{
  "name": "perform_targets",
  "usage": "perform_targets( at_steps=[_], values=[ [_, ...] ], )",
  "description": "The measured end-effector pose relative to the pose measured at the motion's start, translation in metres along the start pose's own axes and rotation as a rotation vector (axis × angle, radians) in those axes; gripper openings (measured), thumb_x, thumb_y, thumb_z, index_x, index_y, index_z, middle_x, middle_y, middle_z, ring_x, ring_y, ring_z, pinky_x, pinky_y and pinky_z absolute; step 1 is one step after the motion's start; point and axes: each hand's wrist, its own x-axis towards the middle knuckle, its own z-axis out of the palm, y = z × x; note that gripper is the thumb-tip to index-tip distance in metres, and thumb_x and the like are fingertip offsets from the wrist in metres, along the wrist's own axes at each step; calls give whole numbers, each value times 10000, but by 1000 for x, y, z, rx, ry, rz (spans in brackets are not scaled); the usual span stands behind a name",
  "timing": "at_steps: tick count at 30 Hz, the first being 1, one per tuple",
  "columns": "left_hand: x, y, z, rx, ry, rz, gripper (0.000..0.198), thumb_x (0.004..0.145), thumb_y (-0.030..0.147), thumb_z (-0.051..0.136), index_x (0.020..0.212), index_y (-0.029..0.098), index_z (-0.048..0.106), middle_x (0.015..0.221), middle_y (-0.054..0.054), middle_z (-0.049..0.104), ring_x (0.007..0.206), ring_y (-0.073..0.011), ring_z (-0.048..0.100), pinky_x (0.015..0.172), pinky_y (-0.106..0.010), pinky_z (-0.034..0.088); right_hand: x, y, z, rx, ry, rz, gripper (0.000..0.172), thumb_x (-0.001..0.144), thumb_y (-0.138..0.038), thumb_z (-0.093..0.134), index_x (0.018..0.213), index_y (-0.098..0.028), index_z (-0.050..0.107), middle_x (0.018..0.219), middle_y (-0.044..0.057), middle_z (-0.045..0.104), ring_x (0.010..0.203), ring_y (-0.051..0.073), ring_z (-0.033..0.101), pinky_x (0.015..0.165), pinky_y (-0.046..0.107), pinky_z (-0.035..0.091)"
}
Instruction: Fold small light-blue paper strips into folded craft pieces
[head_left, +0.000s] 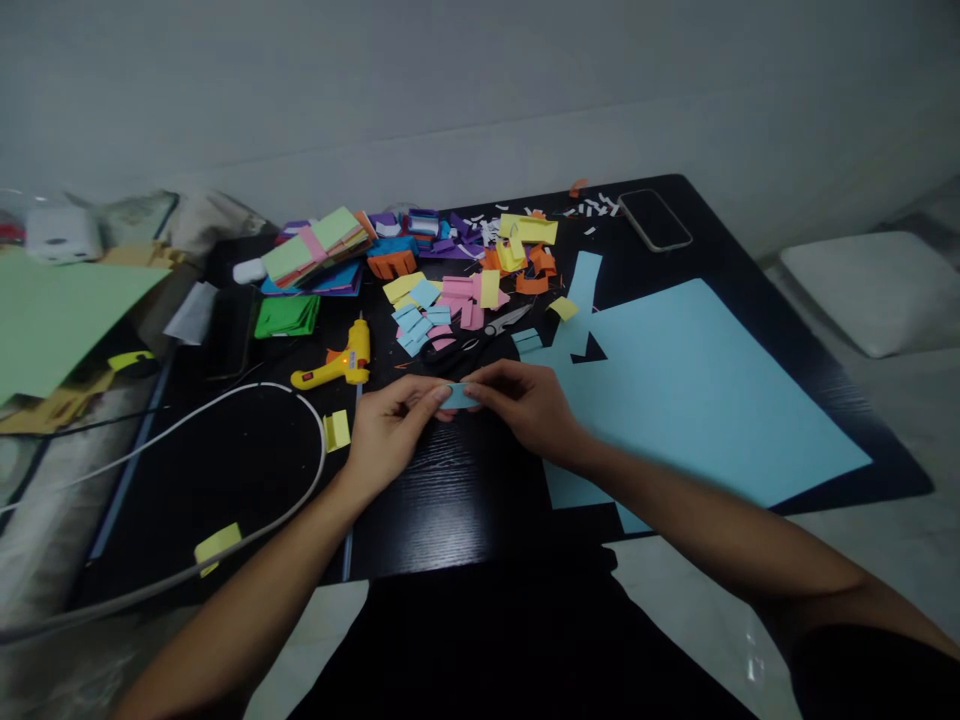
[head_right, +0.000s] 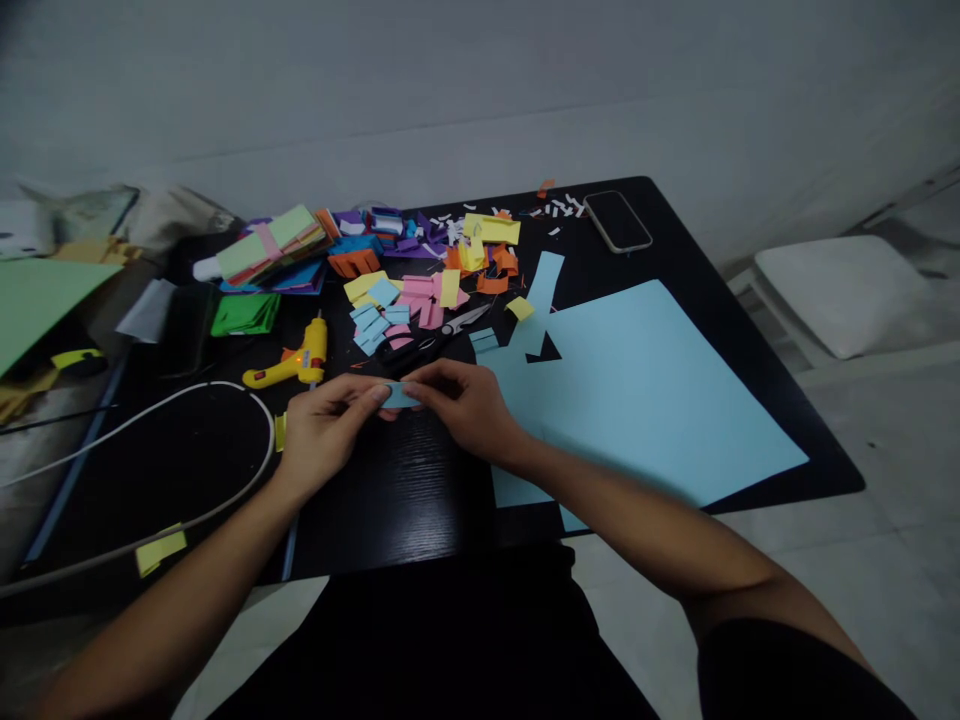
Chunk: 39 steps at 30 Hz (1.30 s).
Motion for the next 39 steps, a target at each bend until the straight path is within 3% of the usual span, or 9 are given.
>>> perform_targets(
  at_steps=[5, 9, 14, 18, 24, 29, 33, 39],
  values=[
    [3, 2, 0, -35, -4, -11, 155, 939, 304, 728, 987, 178, 807, 857, -38, 828, 695, -173, 789, 677, -261, 640, 2, -1, 1, 90, -11, 40, 227, 823, -423, 849, 910, -218, 803, 848, 18, 798, 747, 171, 738, 756, 331, 626],
    [4, 1, -2, -25, -6, -16, 153, 937, 304, 727, 934, 160, 778, 773, -32, 809, 664, -163, 774, 665, -253, 625, 3, 0, -1, 117, -25, 66, 227, 824, -412, 844, 909, -208, 787, 843, 16, 779, 739, 155, 719, 769, 330, 611],
    [4, -4, -7, 94, -71, 25, 180, 962, 330, 705, 943, 166, 776, 734, -22, 791, 656, -146, 753, 628, -223, 574, 2, -1, -2, -17, -98, 54, 187, 850, -354, 814, 922, -190, 761, 867, 22, 761, 770, 151, 694, 727, 295, 555],
    [4, -7, -8, 115, -145, 22, 183, 961, 349, 709, 952, 185, 788, 753, -19, 787, 678, -150, 749, 644, -234, 570, 1, -1, -3, -151, -118, -4, 142, 885, -331, 781, 950, -205, 772, 921, 28, 783, 853, 170, 702, 785, 314, 541],
    [5, -8, -3, 2, -122, -49, 194, 885, 340, 788, 988, 181, 748, 786, -15, 756, 708, -144, 720, 675, -242, 569, 4, 4, -4, -19, -93, 34, 170, 857, -339, 792, 925, -200, 724, 887, 20, 750, 818, 161, 692, 793, 318, 559],
    [4, -12, 1, -93, -120, -86, 149, 921, 332, 744, 942, 189, 709, 764, 3, 719, 675, -132, 688, 664, -252, 566, 2, 4, -1, 40, -85, 66, 261, 810, -275, 814, 1027, -207, 687, 894, 11, 730, 856, 166, 716, 845, 330, 590],
    [4, -11, 3, -132, -92, -70, 128, 915, 288, 744, 987, 188, 709, 795, -2, 716, 705, -126, 675, 678, -246, 547, -1, 2, 0, -22, -88, 53, 140, 878, -307, 758, 966, -204, 724, 884, 23, 760, 816, 160, 715, 788, 319, 581],
    [3, -5, 5, -185, -73, -3, 135, 912, 243, 735, 1036, 199, 706, 713, 23, 683, 624, -118, 653, 615, -235, 528, -2, -1, 1, -31, -54, 20, 123, 873, -296, 764, 957, -209, 740, 857, 12, 763, 794, 154, 706, 762, 304, 565]
  ],
)
